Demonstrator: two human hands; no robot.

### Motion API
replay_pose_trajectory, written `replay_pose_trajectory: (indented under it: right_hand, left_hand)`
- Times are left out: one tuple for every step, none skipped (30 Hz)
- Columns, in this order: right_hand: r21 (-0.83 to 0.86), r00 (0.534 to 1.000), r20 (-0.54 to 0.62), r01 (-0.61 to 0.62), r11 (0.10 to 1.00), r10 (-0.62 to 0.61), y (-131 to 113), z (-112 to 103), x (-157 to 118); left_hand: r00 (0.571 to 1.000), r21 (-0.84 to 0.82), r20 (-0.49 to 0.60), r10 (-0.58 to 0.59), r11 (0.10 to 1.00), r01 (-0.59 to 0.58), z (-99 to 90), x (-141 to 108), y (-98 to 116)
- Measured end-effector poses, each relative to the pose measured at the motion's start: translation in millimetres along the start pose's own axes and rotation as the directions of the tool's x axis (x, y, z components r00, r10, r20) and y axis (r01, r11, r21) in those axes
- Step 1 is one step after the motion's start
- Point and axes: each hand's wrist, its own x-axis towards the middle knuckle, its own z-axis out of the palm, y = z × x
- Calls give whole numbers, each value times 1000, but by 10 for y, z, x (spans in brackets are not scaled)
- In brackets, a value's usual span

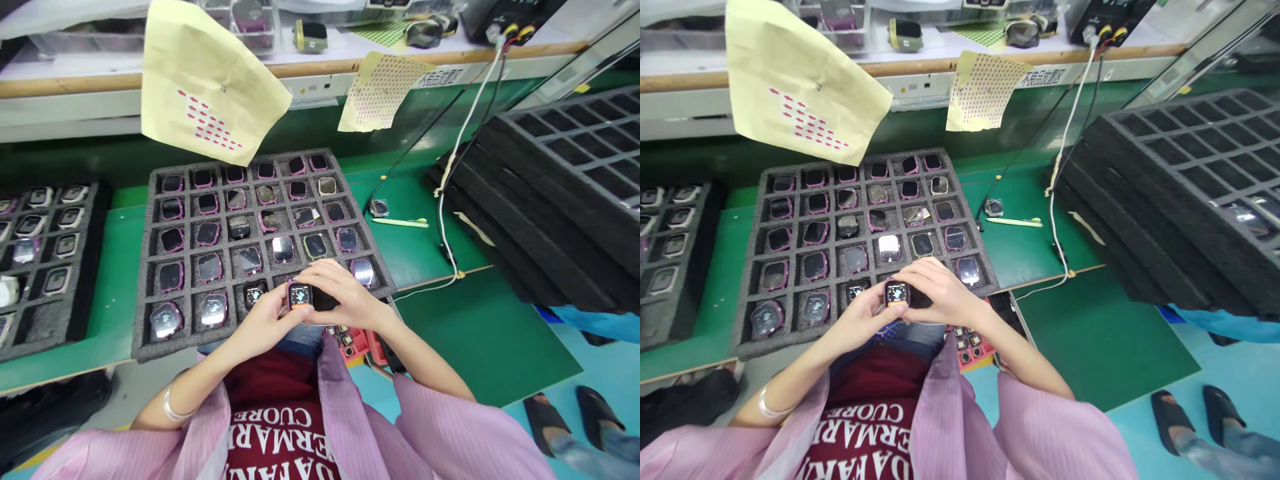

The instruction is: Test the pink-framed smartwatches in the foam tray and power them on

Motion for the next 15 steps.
replay_pose_trajectory:
  right_hand:
    - [12, 1000, -3, -2, 1000, 2, 3, -45, -11]
    - [25, 1000, -15, -8, 1000, 8, 12, -101, -25]
    - [32, 999, -32, -19, 999, 20, 28, -165, -42]
    - [27, 998, -48, -41, 999, 42, 49, -230, -63]
    - [1, 996, -53, -73, 997, 73, 73, -291, -84]
    - [-46, 993, -36, -111, 993, 110, 97, -343, -106]
    - [-106, 989, -1, -147, 983, 147, 116, -384, -127]
    - [-171, 982, 49, -171, 970, 182, 128, -417, -146]
    - [-230, 972, 105, -180, 956, 208, 131, -445, -162]
    - [-276, 962, 156, -173, 945, 222, 124, -475, -176]
    - [-308, 954, 196, -158, 938, 225, 109, -512, -188]
    - [-330, 949, 221, -143, 933, 223, 87, -560, -199]
    - [-350, 946, 233, -134, 927, 224, 64, -620, -211]
    - [-371, 943, 237, -134, 919, 233, 44, -689, -226]
    - [-398, 938, 234, -147, 906, 255, 30, -761, -242]
  left_hand:
    - [1000, 0, 16, -6, 1000, 6, 3, -5, -1]
    - [999, -4, 36, -18, 1000, 18, 5, -9, 1]
    - [998, -13, 54, -34, 999, 35, 7, -13, 5]
    - [997, -22, 65, -51, 998, 52, 8, -15, 12]
    - [996, -31, 66, -64, 997, 66, 9, -16, 22]
    - [996, -40, 61, -71, 996, 74, 10, -15, 35]
    - [996, -52, 52, -74, 996, 77, 13, -12, 51]
    - [996, -64, 44, -72, 995, 75, 18, -9, 69]
    - [997, -75, 42, -69, 995, 72, 27, -3, 87]
    - [997, -86, 50, -65, 994, 69, 39, 4, 105]
    - [996, -96, 60, -60, 993, 65, 55, 14, 120]
    - [996, -104, 74, -53, 993, 61, 73, 27, 131]
    - [995, -109, 87, -47, 992, 57, 92, 43, 135]
    - [994, -111, 97, -42, 992, 53, 110, 62, 133]
    - [994, -112, 100, -40, 992, 51, 126, 84, 123]
